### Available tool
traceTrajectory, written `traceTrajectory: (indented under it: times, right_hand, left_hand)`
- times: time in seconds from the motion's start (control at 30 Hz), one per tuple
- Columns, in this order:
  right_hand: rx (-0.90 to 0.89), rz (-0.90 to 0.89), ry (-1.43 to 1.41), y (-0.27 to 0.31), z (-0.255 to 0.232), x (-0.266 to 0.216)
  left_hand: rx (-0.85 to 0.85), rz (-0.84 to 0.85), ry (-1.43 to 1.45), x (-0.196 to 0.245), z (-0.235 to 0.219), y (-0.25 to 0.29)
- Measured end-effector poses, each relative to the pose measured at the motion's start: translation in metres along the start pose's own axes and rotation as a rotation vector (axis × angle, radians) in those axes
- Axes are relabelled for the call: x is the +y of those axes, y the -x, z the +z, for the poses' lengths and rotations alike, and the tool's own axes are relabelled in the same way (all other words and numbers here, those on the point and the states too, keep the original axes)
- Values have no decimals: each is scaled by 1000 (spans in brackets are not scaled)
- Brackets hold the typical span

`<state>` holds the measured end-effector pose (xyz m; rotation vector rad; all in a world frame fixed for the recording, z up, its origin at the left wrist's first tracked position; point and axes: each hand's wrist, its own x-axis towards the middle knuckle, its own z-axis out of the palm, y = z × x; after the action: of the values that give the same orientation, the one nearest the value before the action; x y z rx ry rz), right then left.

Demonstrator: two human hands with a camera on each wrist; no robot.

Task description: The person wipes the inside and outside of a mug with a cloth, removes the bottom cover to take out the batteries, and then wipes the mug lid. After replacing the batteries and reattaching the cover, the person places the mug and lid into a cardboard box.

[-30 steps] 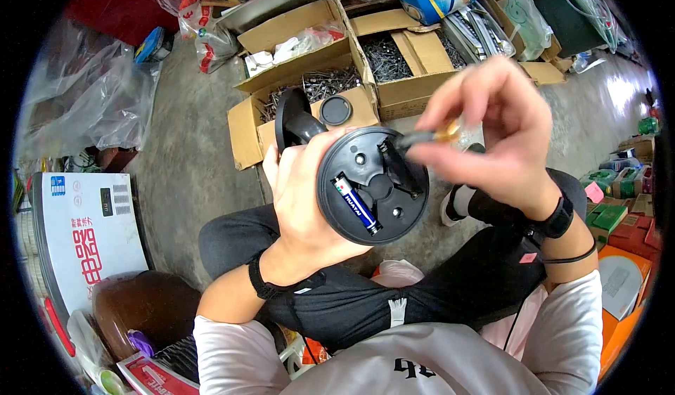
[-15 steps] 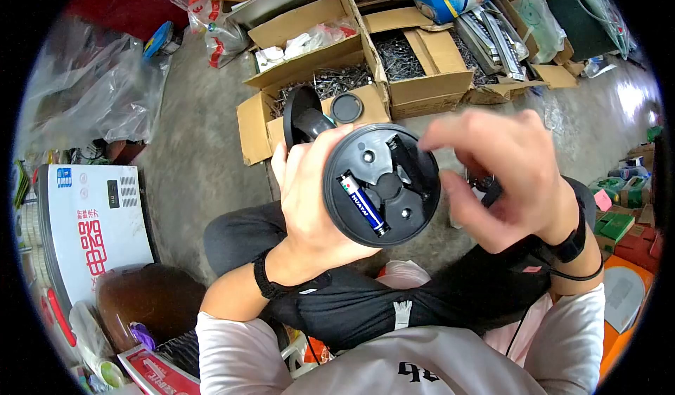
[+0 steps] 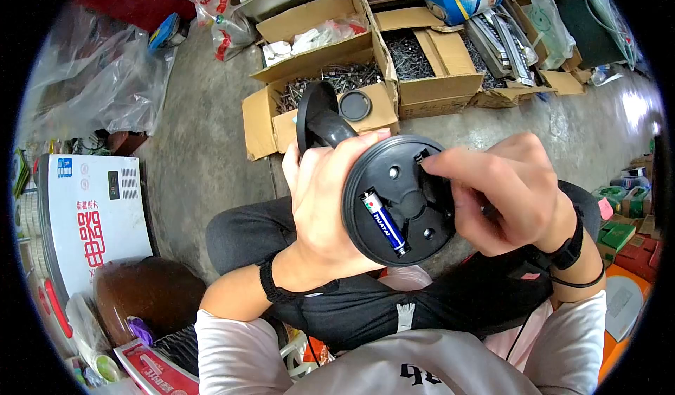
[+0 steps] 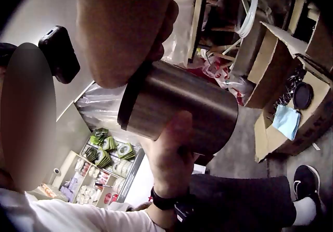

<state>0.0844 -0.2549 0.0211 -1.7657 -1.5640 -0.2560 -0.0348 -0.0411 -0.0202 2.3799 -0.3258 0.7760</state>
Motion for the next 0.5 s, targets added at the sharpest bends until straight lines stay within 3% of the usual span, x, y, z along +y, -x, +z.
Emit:
traceTrajectory:
  times: [0.5]
  right_hand:
    - [-25, -60, -28, 3, 0, 4]
  left_hand:
    - [27, 12, 10, 2, 2, -3]
